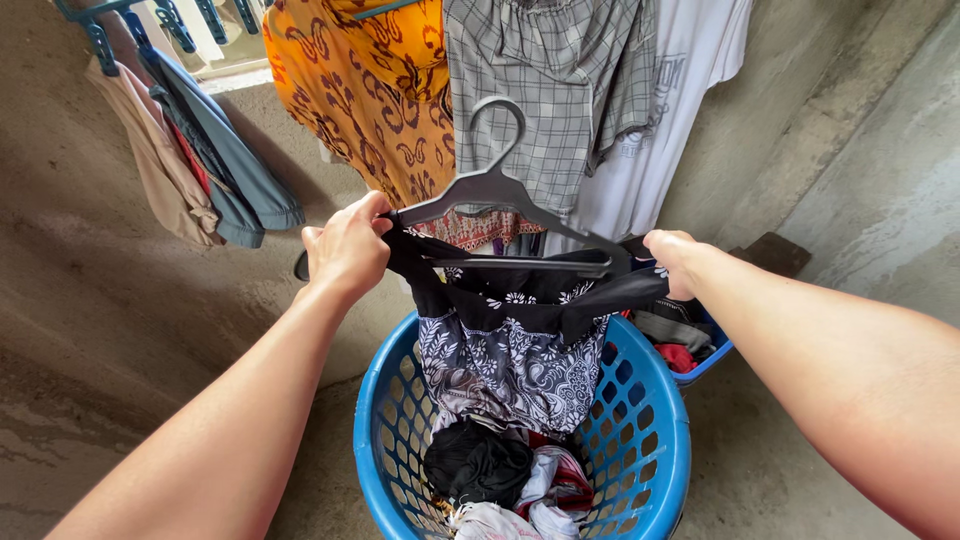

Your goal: The person takes wet clothes from a blue laundry basket, places a patterned top on a hanger, and hangs it on a drying rack. They then wring out a black garment by hand and hang it on the rack using clips. The person continues to wring and hang additional items from the basket.

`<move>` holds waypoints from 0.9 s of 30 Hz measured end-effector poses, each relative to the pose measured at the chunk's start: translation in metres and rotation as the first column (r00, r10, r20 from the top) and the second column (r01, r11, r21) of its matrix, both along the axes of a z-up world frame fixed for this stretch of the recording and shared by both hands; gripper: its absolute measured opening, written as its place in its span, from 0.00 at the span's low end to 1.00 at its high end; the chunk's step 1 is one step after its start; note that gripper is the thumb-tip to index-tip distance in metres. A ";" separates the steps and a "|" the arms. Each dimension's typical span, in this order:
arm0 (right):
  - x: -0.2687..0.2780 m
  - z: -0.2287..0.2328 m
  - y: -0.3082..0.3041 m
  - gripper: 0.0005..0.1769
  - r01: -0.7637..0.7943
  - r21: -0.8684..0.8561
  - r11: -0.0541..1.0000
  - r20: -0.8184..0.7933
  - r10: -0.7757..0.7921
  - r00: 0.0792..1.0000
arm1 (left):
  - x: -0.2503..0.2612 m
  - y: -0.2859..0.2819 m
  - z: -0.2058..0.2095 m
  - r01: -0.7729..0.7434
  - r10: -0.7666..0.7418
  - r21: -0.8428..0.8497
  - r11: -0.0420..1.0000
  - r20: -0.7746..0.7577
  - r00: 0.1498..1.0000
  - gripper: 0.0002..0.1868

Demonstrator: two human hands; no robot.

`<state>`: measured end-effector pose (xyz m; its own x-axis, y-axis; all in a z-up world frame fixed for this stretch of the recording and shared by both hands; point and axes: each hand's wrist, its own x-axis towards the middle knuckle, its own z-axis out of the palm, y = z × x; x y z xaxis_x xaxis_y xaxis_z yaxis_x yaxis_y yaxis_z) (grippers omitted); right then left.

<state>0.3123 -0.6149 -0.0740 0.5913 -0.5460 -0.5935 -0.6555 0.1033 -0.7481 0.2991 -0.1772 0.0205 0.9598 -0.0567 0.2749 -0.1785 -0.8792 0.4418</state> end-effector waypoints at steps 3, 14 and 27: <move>0.003 0.011 0.005 0.14 0.019 0.104 0.994 0.101 -0.030 0.994 | -0.003 -0.004 0.001 0.028 -0.029 0.024 0.999 0.043 0.999 0.14; 0.033 0.105 0.042 0.11 -0.315 0.274 0.909 0.490 0.150 0.859 | 0.012 -0.032 0.011 0.056 -0.050 -0.058 0.997 0.093 0.994 0.10; -0.021 0.173 0.011 0.24 -0.408 -0.792 0.455 0.039 0.704 0.709 | 0.063 -0.044 0.052 0.068 -0.026 -0.244 0.967 0.174 0.984 0.07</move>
<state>0.2915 -0.6035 0.0989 0.9834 -0.1559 0.0932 -0.0771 -0.8227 -0.5632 0.3625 -0.2211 0.0723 0.8966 -0.0104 0.4427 -0.3072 -0.7346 0.6049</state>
